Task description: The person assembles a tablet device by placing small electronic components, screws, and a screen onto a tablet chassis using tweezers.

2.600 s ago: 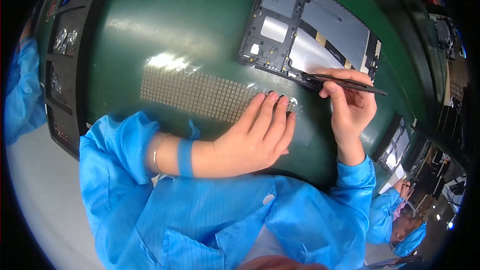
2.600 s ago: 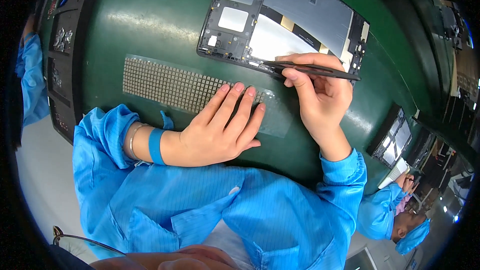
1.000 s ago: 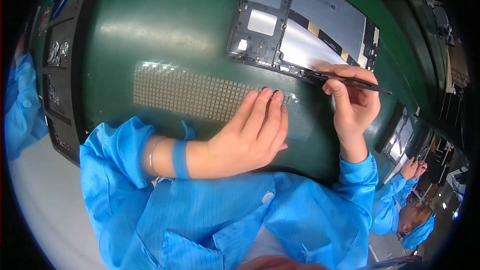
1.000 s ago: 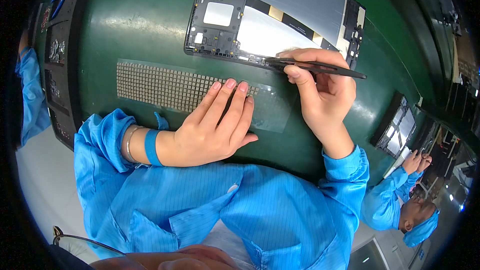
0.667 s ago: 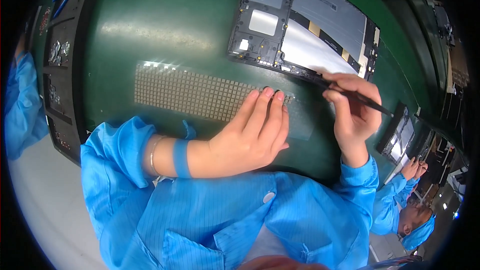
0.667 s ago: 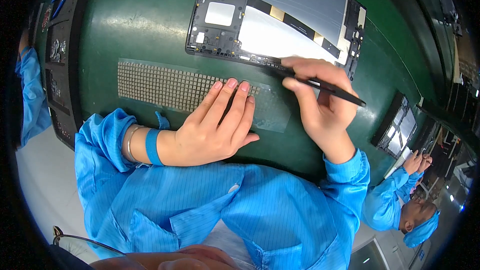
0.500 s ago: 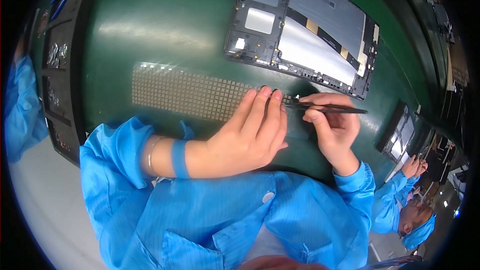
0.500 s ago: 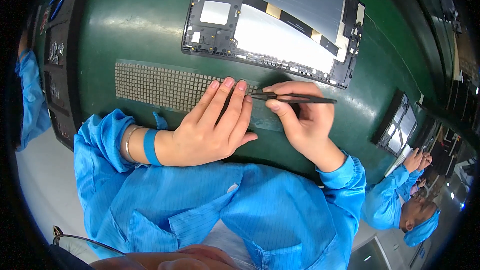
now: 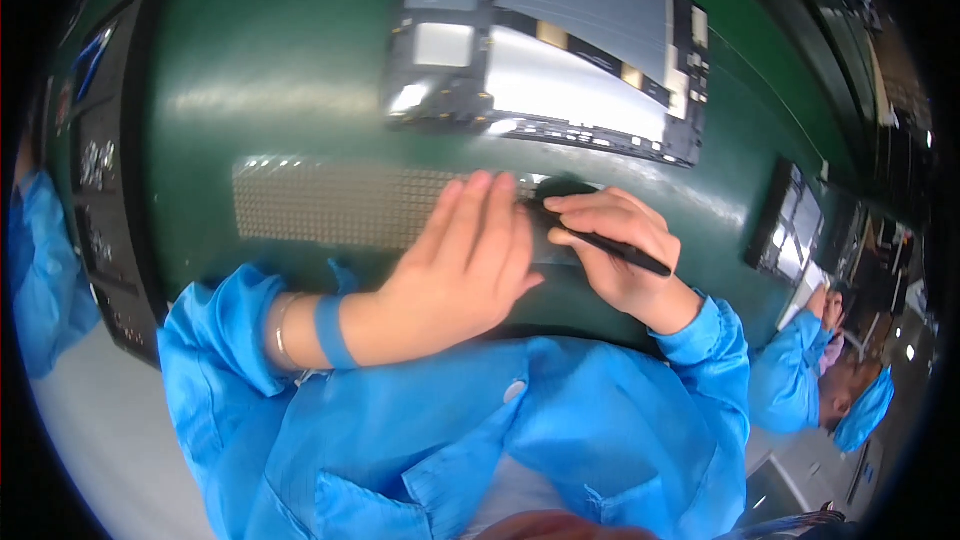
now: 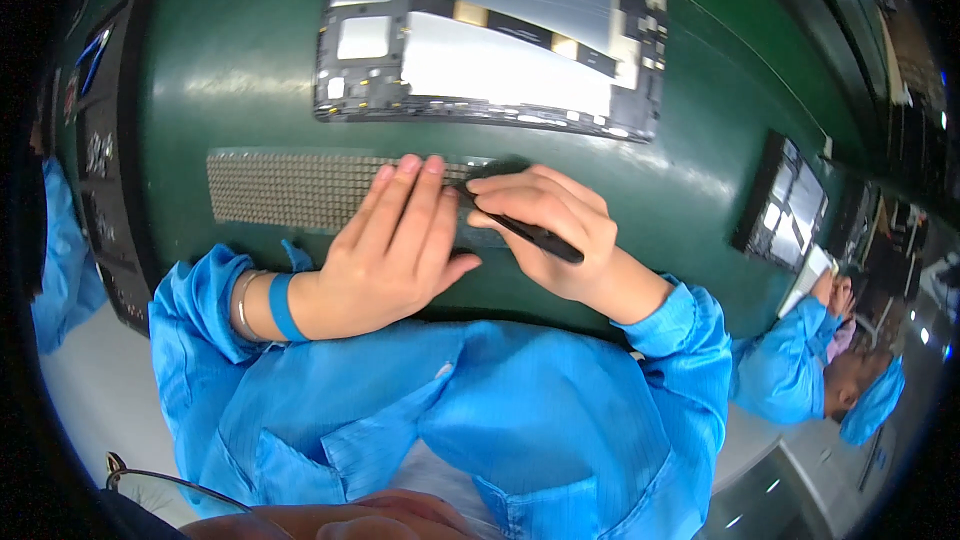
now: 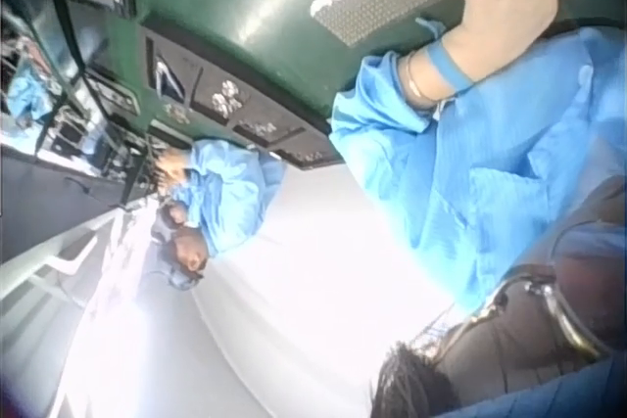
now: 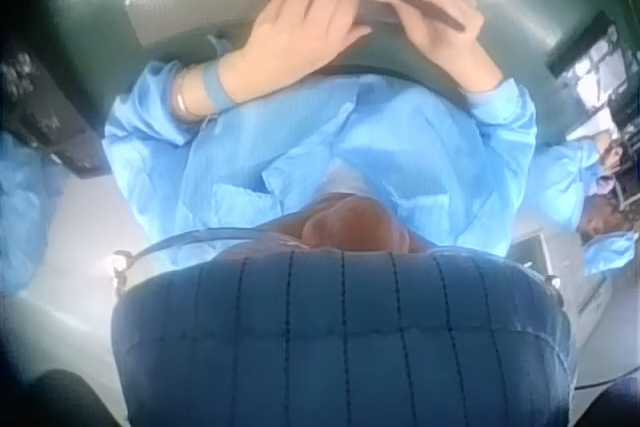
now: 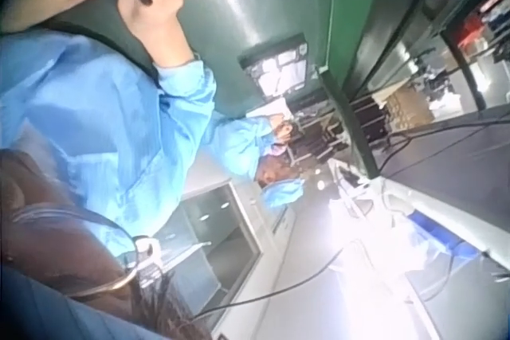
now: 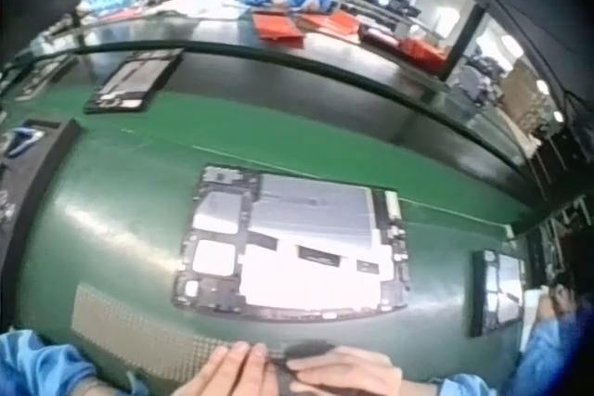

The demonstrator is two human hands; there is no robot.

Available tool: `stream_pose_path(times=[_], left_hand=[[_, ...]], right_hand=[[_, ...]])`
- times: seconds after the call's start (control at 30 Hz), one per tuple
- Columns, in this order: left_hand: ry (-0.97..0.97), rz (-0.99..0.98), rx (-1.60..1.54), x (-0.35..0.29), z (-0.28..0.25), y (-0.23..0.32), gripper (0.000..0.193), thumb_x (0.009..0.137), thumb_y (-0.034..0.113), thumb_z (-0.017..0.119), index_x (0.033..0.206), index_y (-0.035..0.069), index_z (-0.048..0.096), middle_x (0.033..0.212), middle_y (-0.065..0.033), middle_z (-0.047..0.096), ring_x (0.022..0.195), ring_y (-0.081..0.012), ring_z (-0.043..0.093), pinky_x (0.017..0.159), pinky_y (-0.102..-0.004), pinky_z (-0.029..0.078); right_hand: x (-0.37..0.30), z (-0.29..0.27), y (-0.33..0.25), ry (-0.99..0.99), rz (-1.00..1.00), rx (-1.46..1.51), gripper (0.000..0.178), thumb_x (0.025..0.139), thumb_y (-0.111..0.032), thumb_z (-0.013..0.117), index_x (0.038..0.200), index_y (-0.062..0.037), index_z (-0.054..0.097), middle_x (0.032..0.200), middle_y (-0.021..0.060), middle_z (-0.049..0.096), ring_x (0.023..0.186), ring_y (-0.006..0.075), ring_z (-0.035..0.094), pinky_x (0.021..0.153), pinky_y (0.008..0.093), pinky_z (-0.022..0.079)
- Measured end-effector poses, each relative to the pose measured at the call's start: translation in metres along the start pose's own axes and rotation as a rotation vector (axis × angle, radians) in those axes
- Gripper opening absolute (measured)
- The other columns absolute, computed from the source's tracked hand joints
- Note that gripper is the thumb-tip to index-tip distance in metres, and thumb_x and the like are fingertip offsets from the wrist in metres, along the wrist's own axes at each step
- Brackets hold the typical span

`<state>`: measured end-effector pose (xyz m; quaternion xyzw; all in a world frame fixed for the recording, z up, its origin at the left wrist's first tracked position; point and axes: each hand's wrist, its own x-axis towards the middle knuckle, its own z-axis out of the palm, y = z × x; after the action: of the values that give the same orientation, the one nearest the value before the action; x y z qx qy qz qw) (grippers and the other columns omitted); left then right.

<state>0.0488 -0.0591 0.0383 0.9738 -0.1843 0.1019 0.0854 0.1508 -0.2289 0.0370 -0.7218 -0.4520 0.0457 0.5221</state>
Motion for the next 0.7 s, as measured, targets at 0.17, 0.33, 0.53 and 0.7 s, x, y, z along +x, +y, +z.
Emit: stream_pose_path(times=[0.17,0.33,0.53,0.7], left_hand=[[-0.01,-0.006,0.004,-0.002,0.0,0.001,0.052,0.075,0.035,0.066,0.105,-0.007,0.058,0.117,-0.0255,0.055,0.11,-0.0384,0.054,0.093,-0.0441,0.047],[-0.022,0.029,-0.024,0.002,-0.002,0.0,0.053,0.075,0.035,0.067,0.105,-0.008,0.059,0.116,-0.0265,0.055,0.108,-0.0399,0.054,0.091,-0.0439,0.048],[-0.042,0.038,-0.02,0.005,-0.004,0.0,0.054,0.076,0.037,0.066,0.104,-0.009,0.059,0.115,-0.027,0.055,0.108,-0.0403,0.055,0.09,-0.044,0.049],[-0.039,0.045,-0.012,0.005,-0.004,0.0,0.055,0.076,0.038,0.066,0.104,-0.009,0.06,0.115,-0.0269,0.055,0.108,-0.0403,0.055,0.09,-0.0442,0.049]], right_hand=[[0.007,-0.044,0.006,0.223,0.378,0.365,0.019,0.08,0.008,0.062,0.096,0.0038,0.053,0.094,0.0204,0.064,0.082,0.02,0.064,0.071,0.0287,0.054],[0.003,-0.077,0.032,0.271,0.37,0.303,0.018,0.082,0.007,0.06,0.099,0.0052,0.054,0.092,0.0184,0.065,0.076,0.0153,0.063,0.067,0.024,0.053],[0.007,-0.077,0.032,0.217,0.377,0.23,0.016,0.082,0.006,0.06,0.097,0.0047,0.057,0.09,0.0159,0.066,0.075,0.0134,0.063,0.067,0.0224,0.053],[0.007,-0.077,0.033,0.206,0.378,0.195,0.016,0.081,0.006,0.061,0.097,0.0044,0.057,0.091,0.0155,0.066,0.077,0.0144,0.064,0.068,0.0233,0.053]])
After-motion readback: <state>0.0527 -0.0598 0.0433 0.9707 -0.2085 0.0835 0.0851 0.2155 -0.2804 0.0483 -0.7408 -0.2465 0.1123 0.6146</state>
